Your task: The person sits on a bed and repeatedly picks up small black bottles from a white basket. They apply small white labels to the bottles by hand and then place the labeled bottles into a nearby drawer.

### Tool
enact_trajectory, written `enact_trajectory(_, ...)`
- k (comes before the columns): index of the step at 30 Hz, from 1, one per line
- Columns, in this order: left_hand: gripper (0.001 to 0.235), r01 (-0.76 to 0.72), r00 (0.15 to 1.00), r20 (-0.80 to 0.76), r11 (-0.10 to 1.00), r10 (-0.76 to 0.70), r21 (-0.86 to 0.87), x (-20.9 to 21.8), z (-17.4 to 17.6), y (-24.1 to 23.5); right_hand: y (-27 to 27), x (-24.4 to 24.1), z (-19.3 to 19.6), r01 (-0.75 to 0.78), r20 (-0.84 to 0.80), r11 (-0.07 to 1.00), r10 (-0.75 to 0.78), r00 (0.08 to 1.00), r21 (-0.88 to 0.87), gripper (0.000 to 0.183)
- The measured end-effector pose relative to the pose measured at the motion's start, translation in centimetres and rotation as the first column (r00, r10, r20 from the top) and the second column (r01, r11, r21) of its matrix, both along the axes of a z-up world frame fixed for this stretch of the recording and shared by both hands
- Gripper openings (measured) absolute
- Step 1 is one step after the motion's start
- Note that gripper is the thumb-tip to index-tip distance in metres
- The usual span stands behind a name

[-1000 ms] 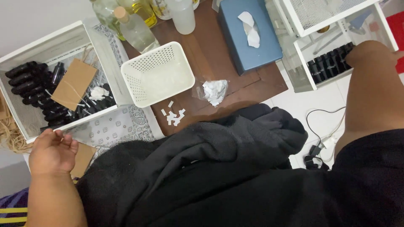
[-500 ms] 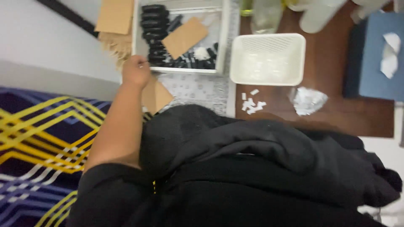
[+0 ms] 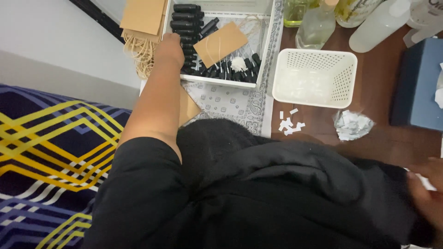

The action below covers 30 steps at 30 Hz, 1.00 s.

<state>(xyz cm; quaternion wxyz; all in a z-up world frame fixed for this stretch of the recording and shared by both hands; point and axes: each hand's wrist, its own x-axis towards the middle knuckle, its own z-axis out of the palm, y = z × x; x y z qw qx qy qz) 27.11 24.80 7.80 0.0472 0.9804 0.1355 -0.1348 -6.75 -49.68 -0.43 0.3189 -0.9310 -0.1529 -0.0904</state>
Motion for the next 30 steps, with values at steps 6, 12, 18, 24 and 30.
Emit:
enact_trajectory(6,0.051,0.138,0.981,-0.161,0.977,-0.112,0.163,1.6,0.5,-1.2,10.1,2.2,7.2,0.075,-0.021,0.954,-0.085,0.996,-0.290,0.010)
enact_trajectory(12,0.053,0.179,0.978,-0.151,0.944,-0.141,0.278,4.7,-3.9,0.2,8.3,1.9,4.4,0.164,-0.072,0.963,-0.183,0.981,-0.215,0.010)
enact_trajectory(18,0.047,0.133,0.990,-0.071,0.962,-0.119,0.241,4.0,-2.1,-0.8,8.1,1.9,4.1,0.160,-0.028,0.958,-0.172,0.985,-0.239,0.010)
enact_trajectory(24,0.048,-0.252,0.802,-0.273,-0.113,0.531,-0.961,-4.3,8.6,-6.4,7.2,1.7,2.5,0.200,-0.011,0.920,-0.216,0.976,-0.338,0.011)
enact_trajectory(30,0.041,-0.024,0.998,-0.054,-0.711,0.020,-0.702,-12.3,9.5,-8.8,6.9,1.8,1.8,0.275,-0.042,0.817,-0.343,0.939,-0.507,0.037)
